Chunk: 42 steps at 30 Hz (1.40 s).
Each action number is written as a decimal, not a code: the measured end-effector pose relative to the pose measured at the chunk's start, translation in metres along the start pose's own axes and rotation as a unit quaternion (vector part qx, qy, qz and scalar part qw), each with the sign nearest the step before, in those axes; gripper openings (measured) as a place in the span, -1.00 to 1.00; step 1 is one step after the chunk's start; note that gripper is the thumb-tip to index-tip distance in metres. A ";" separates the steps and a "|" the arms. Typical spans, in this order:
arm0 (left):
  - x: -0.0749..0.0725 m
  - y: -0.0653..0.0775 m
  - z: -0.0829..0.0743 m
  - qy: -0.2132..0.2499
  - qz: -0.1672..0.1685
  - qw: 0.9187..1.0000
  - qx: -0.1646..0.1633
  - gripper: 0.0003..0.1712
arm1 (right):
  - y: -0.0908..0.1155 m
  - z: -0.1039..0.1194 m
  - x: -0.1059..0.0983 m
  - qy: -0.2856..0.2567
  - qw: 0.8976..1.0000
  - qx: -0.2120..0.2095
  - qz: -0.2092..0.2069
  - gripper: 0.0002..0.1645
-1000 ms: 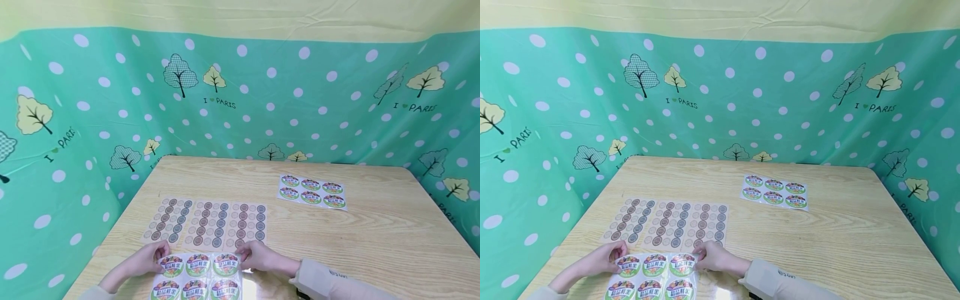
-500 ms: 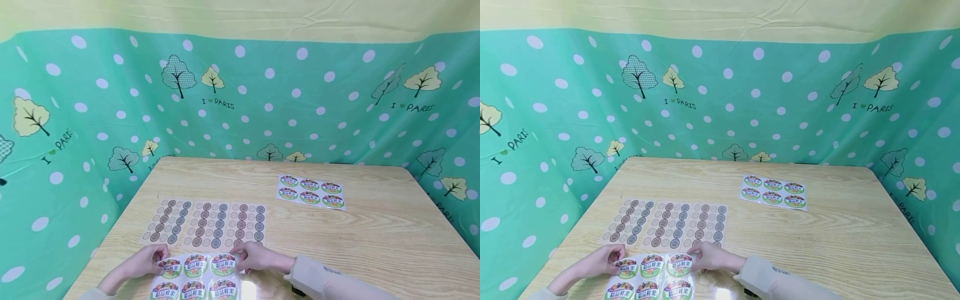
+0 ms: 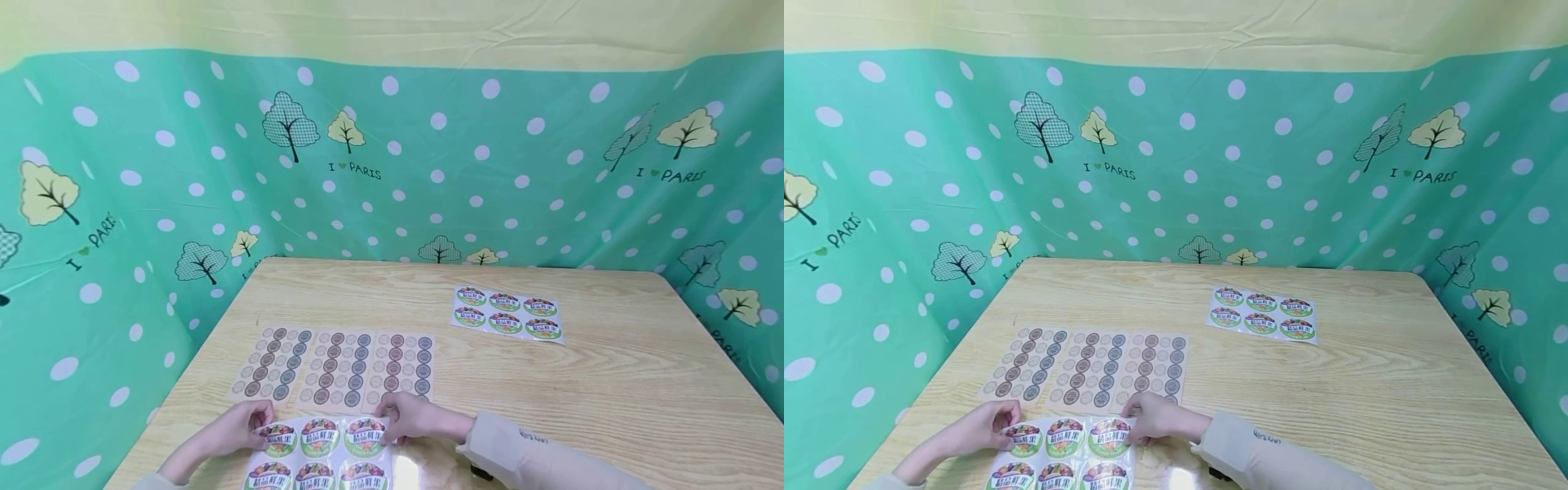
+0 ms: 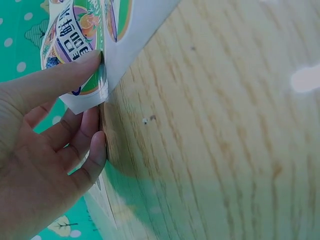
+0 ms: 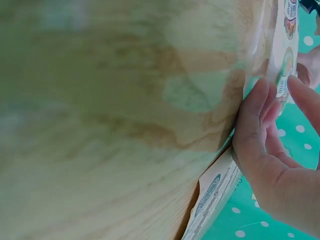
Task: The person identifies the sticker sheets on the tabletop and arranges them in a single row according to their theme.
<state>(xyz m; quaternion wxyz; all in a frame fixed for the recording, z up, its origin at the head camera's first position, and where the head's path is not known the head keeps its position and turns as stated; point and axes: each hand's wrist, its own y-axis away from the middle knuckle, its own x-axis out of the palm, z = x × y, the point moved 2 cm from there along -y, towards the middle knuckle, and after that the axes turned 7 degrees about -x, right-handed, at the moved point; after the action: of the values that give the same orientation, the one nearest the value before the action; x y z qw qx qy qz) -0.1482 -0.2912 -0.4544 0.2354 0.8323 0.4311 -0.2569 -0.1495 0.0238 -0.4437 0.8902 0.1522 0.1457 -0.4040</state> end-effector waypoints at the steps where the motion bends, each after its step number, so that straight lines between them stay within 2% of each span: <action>1: 0.000 0.000 0.000 0.001 0.000 1.000 -0.002 -0.67 | 0.000 -0.001 0.000 0.000 1.000 -0.002 -0.003 -0.67; 6: -0.001 0.001 0.000 0.013 0.003 1.000 -0.008 -0.68 | 0.000 -0.002 0.000 -0.002 1.000 -0.015 -0.020 -0.72; 14: -0.004 0.002 0.002 0.049 0.010 0.999 0.000 -0.70 | 0.002 -0.003 0.000 -0.017 0.999 -0.023 -0.039 -0.78; 20: -0.007 0.002 0.004 0.086 0.019 0.996 0.021 -0.74 | 0.004 -0.003 0.000 -0.089 0.995 -0.010 -0.038 -0.80; 23: -0.007 0.002 0.004 0.107 0.023 0.994 0.014 -0.75 | 0.005 -0.005 0.000 -0.128 0.991 0.004 -0.044 -0.80; 27: -0.007 0.001 0.003 0.146 0.031 0.989 -0.016 -0.73 | 0.008 -0.006 -0.001 -0.172 0.983 0.022 -0.060 -0.79; 32: -0.005 -0.001 0.003 0.212 0.051 0.975 -0.041 -0.68 | 0.013 -0.007 -0.005 -0.198 0.977 0.033 -0.074 -0.75; 42: -0.004 -0.010 -0.004 0.247 0.055 0.967 -0.040 -0.65 | 0.019 -0.012 -0.014 -0.212 0.972 0.033 -0.093 -0.70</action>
<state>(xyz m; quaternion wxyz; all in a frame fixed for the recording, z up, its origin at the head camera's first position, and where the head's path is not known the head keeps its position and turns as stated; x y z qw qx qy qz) -0.1575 -0.2864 -0.4507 0.1682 0.8824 0.4391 -0.0124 -0.1459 0.0501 -0.4463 0.8539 0.0784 -0.0460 -0.5124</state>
